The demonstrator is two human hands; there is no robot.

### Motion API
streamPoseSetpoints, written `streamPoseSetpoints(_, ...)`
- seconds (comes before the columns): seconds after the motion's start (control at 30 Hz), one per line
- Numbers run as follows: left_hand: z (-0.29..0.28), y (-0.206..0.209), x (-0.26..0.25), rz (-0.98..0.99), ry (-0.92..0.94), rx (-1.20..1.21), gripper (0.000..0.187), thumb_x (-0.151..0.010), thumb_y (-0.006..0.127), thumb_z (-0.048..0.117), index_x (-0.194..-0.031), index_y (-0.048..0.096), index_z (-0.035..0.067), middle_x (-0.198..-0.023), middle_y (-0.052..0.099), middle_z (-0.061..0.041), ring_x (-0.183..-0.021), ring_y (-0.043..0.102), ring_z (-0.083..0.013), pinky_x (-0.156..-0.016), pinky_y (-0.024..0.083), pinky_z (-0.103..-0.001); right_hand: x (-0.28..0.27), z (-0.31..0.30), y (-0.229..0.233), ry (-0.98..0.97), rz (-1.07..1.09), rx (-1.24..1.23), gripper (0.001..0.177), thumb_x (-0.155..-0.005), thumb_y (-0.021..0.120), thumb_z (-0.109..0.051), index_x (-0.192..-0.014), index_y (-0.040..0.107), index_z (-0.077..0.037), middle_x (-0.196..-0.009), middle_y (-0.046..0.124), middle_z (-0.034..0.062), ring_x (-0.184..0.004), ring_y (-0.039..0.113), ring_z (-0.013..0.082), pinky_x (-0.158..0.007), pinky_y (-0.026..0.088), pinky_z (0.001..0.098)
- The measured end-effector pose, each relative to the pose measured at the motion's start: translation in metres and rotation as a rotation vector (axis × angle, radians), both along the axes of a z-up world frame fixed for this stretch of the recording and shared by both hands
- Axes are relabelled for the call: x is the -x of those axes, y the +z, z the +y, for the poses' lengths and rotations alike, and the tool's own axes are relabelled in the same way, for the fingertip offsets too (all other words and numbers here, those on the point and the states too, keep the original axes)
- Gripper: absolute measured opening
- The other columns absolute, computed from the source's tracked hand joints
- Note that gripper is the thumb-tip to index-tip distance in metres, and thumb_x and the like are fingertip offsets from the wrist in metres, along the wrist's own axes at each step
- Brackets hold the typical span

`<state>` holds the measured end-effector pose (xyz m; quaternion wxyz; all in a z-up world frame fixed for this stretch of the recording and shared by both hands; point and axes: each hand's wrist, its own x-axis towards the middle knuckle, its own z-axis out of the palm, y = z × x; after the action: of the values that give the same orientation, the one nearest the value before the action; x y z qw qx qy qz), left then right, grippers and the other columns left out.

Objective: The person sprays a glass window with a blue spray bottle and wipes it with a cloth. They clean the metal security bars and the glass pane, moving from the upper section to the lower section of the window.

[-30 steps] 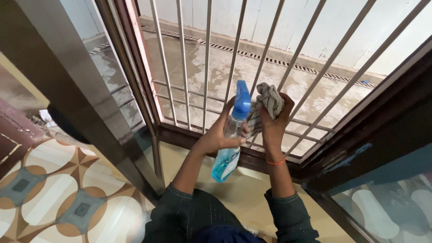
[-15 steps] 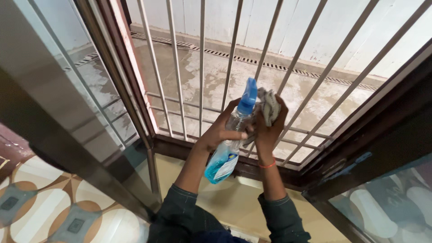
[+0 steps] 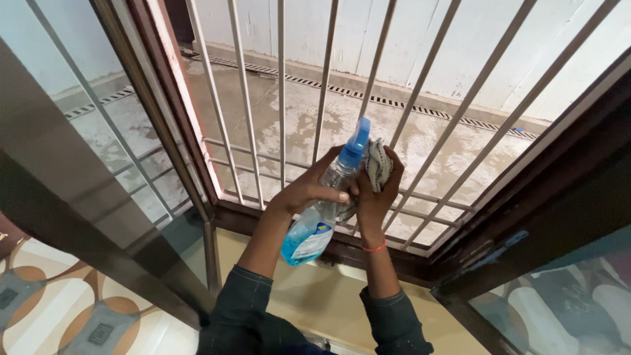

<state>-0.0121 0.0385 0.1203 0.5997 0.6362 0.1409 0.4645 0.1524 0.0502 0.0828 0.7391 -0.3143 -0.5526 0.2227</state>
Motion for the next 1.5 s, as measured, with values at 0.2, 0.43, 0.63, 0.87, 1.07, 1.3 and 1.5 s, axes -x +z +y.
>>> streamPoseSetpoints(0.2,0.012,0.005,0.01,0.017,0.02,-0.041,0.095,-0.079,0.079,0.002,-0.161,0.032,0.006,-0.114,0.069,-0.015,-0.105,0.069,-0.0226,-0.091,0.058,-0.038,-0.001,0.0,-0.004,0.002,-0.019,-0.024,0.053,-0.091,0.065,0.001,-0.141,0.049,-0.003,-0.126,0.06,0.011,-0.113,0.061,0.0178,-0.1,0.051,0.0313)
streamPoseSetpoints(0.43,0.029,0.044,0.014,0.184,0.06,-0.172,0.11,-0.075,0.082,0.018,-0.165,0.019,0.013,-0.115,0.068,-0.021,-0.105,0.072,-0.0309,-0.089,0.065,-0.045,-0.006,-0.002,-0.001,-0.027,-0.051,-0.045,0.051,-0.094,0.068,-0.002,-0.141,0.05,-0.003,-0.13,0.062,0.0122,-0.12,0.062,0.0191,-0.104,0.051,0.0315)
streamPoseSetpoints(0.63,0.045,0.092,0.014,0.183,0.062,-0.315,0.108,-0.081,0.087,0.029,-0.163,0.018,0.017,-0.114,0.067,-0.016,-0.104,0.072,-0.029,-0.088,0.062,-0.047,-0.006,-0.007,0.006,-0.034,-0.036,0.007,0.048,-0.094,0.07,-0.004,-0.139,0.052,-0.003,-0.128,0.063,0.0112,-0.115,0.064,0.017,-0.098,0.055,0.0291)
streamPoseSetpoints(0.87,0.067,0.118,0.014,0.168,0.018,-0.451,0.094,-0.093,0.083,0.019,-0.165,0.024,0.016,-0.107,0.066,-0.016,-0.094,0.071,-0.0279,-0.083,0.066,-0.045,-0.007,-0.01,0.008,-0.053,-0.048,0.009,0.046,-0.095,0.07,-0.005,-0.138,0.053,-0.003,-0.128,0.063,0.0115,-0.116,0.063,0.0168,-0.098,0.054,0.0293)
streamPoseSetpoints(1.07,0.067,0.129,0.024,0.059,-0.029,-0.389,0.095,-0.093,0.081,0.018,-0.165,0.019,0.019,-0.11,0.069,-0.018,-0.093,0.073,-0.0287,-0.081,0.067,-0.045,-0.008,-0.011,0.014,-0.105,-0.105,0.009,0.046,-0.094,0.073,-0.005,-0.135,0.054,-0.004,-0.126,0.064,0.0114,-0.115,0.064,0.018,-0.097,0.054,0.0299)
streamPoseSetpoints(1.3,0.052,0.104,0.021,-0.046,-0.026,-0.278,0.102,-0.086,0.084,0.022,-0.164,0.02,0.015,-0.112,0.067,-0.021,-0.096,0.072,-0.0305,-0.081,0.066,-0.047,-0.002,-0.014,0.037,-0.07,-0.105,-0.027,0.048,-0.094,0.071,-0.005,-0.138,0.052,-0.003,-0.128,0.061,0.0117,-0.117,0.062,0.0188,-0.098,0.055,0.0307)
streamPoseSetpoints(1.5,0.043,0.097,0.018,-0.046,0.121,-0.321,0.111,-0.08,0.088,0.024,-0.167,0.02,0.011,-0.137,0.057,-0.013,-0.123,0.062,-0.0249,-0.098,0.062,-0.044,0.007,-0.007,0.094,-0.195,-0.187,-0.137,0.048,-0.099,0.073,-0.008,-0.141,0.051,-0.003,-0.132,0.059,0.0122,-0.122,0.061,0.022,-0.103,0.052,0.0338)
